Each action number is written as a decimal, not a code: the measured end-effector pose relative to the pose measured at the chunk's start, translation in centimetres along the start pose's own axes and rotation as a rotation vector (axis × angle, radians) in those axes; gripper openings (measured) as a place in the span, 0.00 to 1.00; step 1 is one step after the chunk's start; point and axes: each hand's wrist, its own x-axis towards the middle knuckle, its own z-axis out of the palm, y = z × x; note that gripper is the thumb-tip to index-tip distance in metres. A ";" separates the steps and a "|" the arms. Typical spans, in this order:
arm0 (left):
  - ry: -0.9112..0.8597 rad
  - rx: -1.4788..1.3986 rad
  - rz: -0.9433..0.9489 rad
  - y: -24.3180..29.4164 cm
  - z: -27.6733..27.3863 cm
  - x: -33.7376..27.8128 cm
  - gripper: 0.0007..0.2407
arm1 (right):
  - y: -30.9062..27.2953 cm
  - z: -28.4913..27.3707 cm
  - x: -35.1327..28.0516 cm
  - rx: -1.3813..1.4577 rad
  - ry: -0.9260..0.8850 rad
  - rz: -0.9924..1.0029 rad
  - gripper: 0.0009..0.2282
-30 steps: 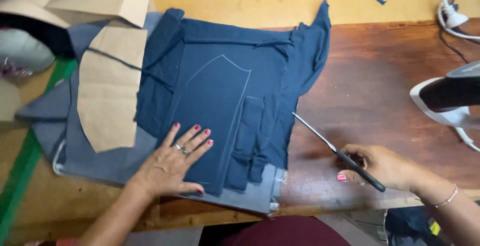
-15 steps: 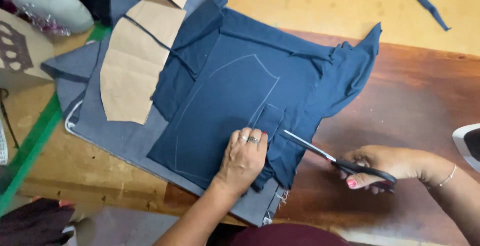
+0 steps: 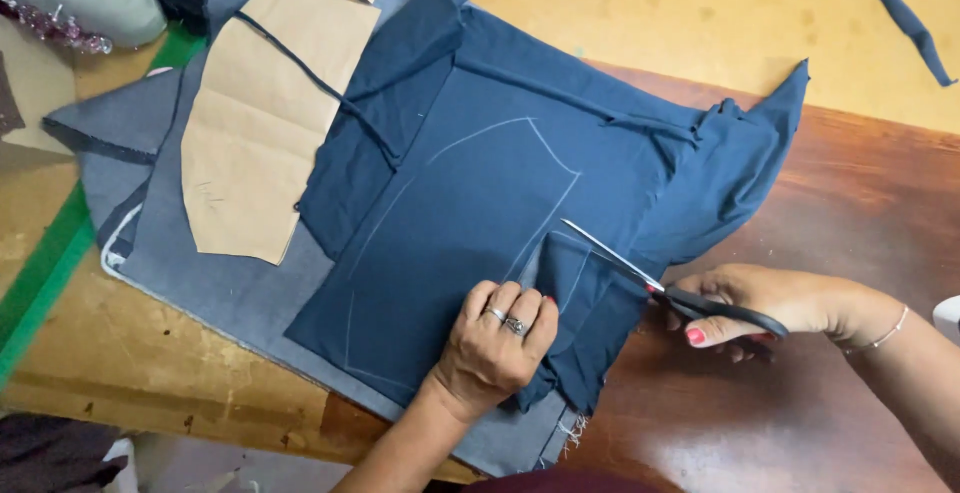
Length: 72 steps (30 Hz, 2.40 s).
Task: Tracing a paper pattern onto fabric with chalk and cutting it out using scissors.
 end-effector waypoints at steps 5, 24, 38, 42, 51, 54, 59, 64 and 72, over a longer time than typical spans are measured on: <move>0.047 -0.019 0.055 -0.3 0.8 -0.8 0.06 | -0.6 -2.1 0.8 -0.102 0.015 0.010 0.18; -0.013 -0.114 -0.005 -0.4 1.4 -1.6 0.04 | -0.5 -3.1 1.3 -0.109 -0.035 0.001 0.20; -0.061 -0.115 0.027 -0.4 1.3 -1.7 0.06 | 0.7 -1.4 2.3 -0.029 0.040 -0.109 0.18; -0.058 -0.103 0.025 -0.4 1.3 -1.6 0.07 | 1.4 -1.0 2.5 -0.006 0.083 -0.073 0.17; -0.047 -0.108 0.026 -0.3 1.2 -1.3 0.07 | -1.2 -0.4 2.0 -0.048 0.042 -0.069 0.16; -0.051 -0.102 0.023 -0.2 1.0 -1.2 0.07 | -1.4 -0.1 2.3 -0.091 0.074 -0.062 0.19; -0.032 -0.178 -0.012 -0.2 0.8 -1.7 0.07 | -0.1 -0.6 2.8 -0.034 0.173 -0.047 0.18; 0.129 -0.644 -0.719 -1.0 1.9 -4.3 0.06 | 3.3 -0.4 2.9 0.255 0.168 -0.280 0.27; 0.906 -1.926 -1.564 -8.6 -0.4 -4.2 0.21 | 16.3 -0.4 6.6 0.185 0.145 -0.498 0.26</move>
